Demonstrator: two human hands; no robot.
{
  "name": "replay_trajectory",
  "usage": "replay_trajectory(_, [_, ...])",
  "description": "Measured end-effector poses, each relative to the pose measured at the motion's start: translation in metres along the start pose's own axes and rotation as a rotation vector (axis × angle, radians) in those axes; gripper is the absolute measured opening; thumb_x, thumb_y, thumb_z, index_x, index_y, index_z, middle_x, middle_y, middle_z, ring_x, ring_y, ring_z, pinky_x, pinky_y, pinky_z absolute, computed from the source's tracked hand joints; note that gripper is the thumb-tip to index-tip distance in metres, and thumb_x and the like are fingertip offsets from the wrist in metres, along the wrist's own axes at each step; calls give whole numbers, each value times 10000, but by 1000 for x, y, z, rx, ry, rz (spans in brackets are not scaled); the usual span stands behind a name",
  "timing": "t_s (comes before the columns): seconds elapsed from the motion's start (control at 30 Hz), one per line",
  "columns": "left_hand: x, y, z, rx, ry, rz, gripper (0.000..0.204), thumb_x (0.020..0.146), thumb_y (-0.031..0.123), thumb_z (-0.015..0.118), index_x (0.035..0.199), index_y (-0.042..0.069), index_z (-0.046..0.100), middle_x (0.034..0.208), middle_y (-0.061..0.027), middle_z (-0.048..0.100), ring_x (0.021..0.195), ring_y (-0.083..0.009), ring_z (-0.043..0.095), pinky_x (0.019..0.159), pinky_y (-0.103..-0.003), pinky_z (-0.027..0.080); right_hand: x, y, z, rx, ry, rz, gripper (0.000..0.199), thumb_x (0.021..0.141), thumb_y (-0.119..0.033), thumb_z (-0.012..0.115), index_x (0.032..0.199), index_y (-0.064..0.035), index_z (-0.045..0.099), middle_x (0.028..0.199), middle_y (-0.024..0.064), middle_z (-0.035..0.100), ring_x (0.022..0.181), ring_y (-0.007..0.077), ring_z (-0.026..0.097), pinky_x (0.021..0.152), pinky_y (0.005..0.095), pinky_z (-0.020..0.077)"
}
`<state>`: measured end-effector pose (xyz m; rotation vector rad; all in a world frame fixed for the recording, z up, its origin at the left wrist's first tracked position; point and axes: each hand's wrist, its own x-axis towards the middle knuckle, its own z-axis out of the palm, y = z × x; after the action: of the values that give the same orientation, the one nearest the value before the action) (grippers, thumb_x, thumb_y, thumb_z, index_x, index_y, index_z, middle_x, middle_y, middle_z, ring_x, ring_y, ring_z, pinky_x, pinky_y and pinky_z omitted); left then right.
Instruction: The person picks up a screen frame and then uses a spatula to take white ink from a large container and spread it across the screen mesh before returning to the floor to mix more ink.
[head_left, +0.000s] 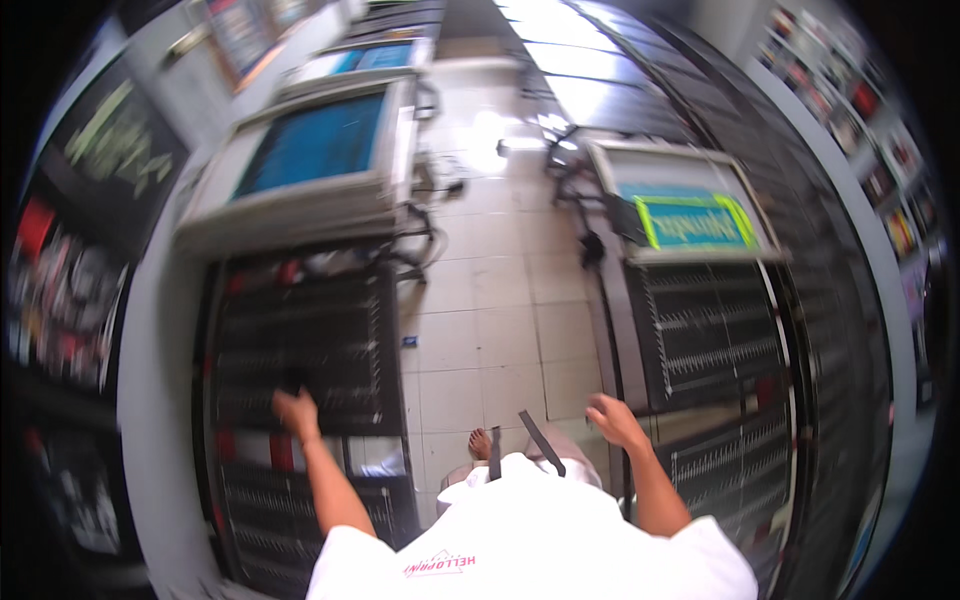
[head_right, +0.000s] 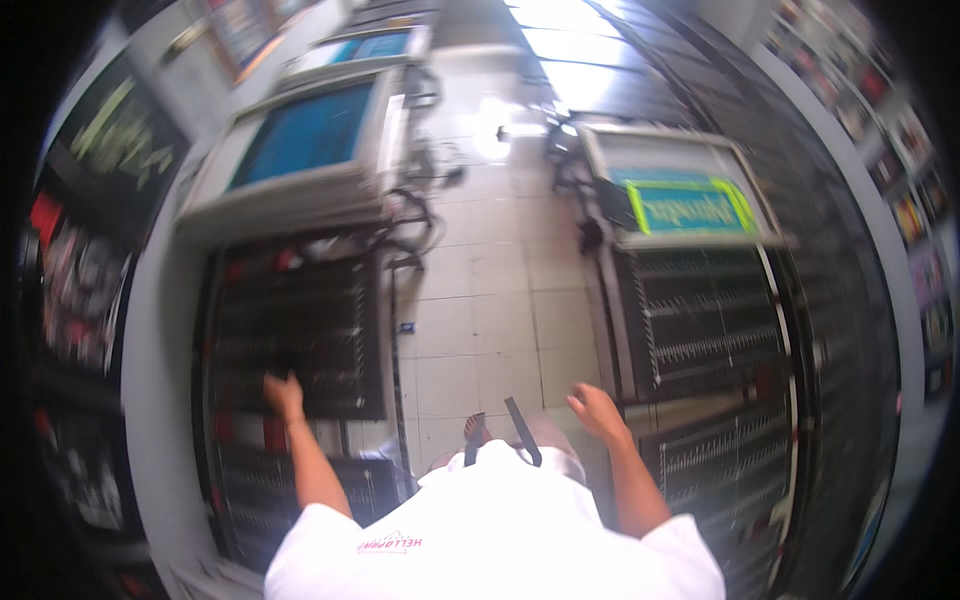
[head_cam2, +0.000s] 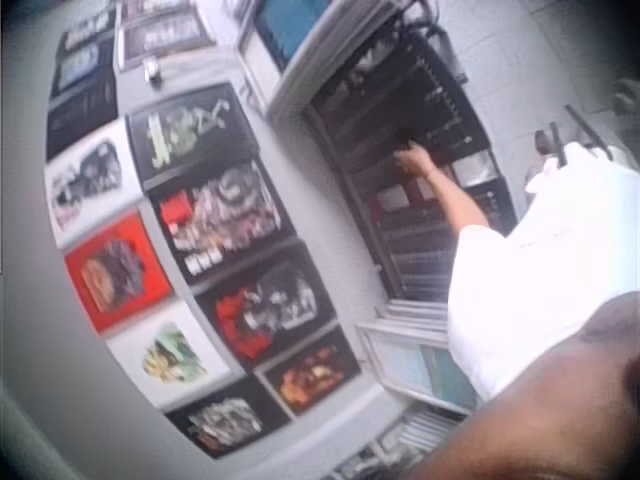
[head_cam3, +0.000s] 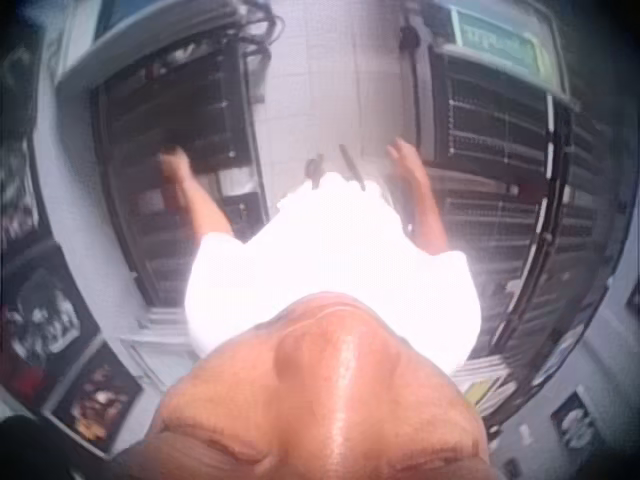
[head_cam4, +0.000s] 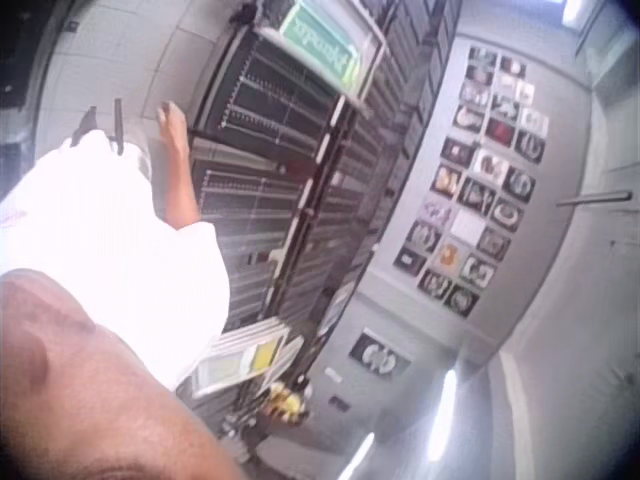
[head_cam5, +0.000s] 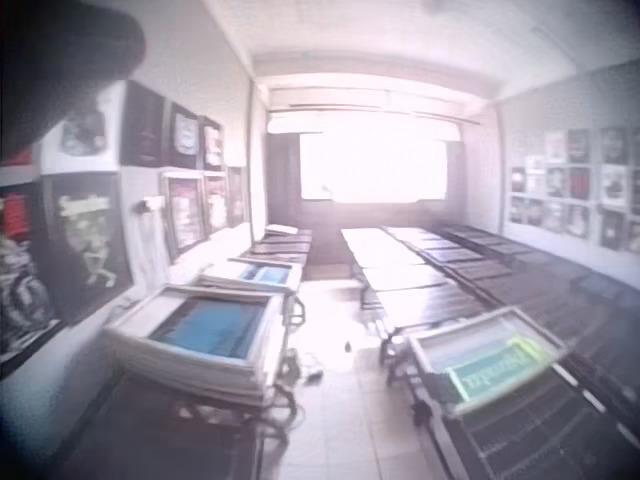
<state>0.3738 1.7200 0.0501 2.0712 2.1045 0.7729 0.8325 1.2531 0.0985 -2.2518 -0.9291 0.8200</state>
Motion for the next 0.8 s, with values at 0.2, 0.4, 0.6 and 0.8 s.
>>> replay_trajectory(0.2, [15,27,16,217,-114,14,363,915,127,581,1231,-42,526,1241,-271,538,1153,-420,523,967,-474,432,92,-9,-26,99,-11,102,390,916,-245,608,1197,25,608,1110,216,673,1044,330,648,902,394,501])
replay_trajectory(0.4, [15,19,1,540,-5,-134,422,837,42,547,1246,-55,514,1212,-305,536,1152,-447,514,981,-489,420,232,-33,-46,149,-149,15,392,939,-242,585,1240,10,588,1143,186,670,1025,310,656,888,379,506])
replay_trajectory(0.6, [68,137,10,35,283,-267,410,852,87,594,1229,-65,540,1172,-269,590,1110,-411,556,962,-465,438,375,-99,-76,373,-333,-30,359,979,-233,550,1264,-18,585,1058,88,687,880,160,646,774,308,517])
replay_trajectory(0.8, [128,275,42,-621,216,-261,409,990,286,555,1274,-9,539,1067,-98,622,949,-184,585,808,-330,480,560,-242,-114,342,-311,-474,385,974,-310,579,1235,-29,609,938,99,704,779,152,639,695,306,511])
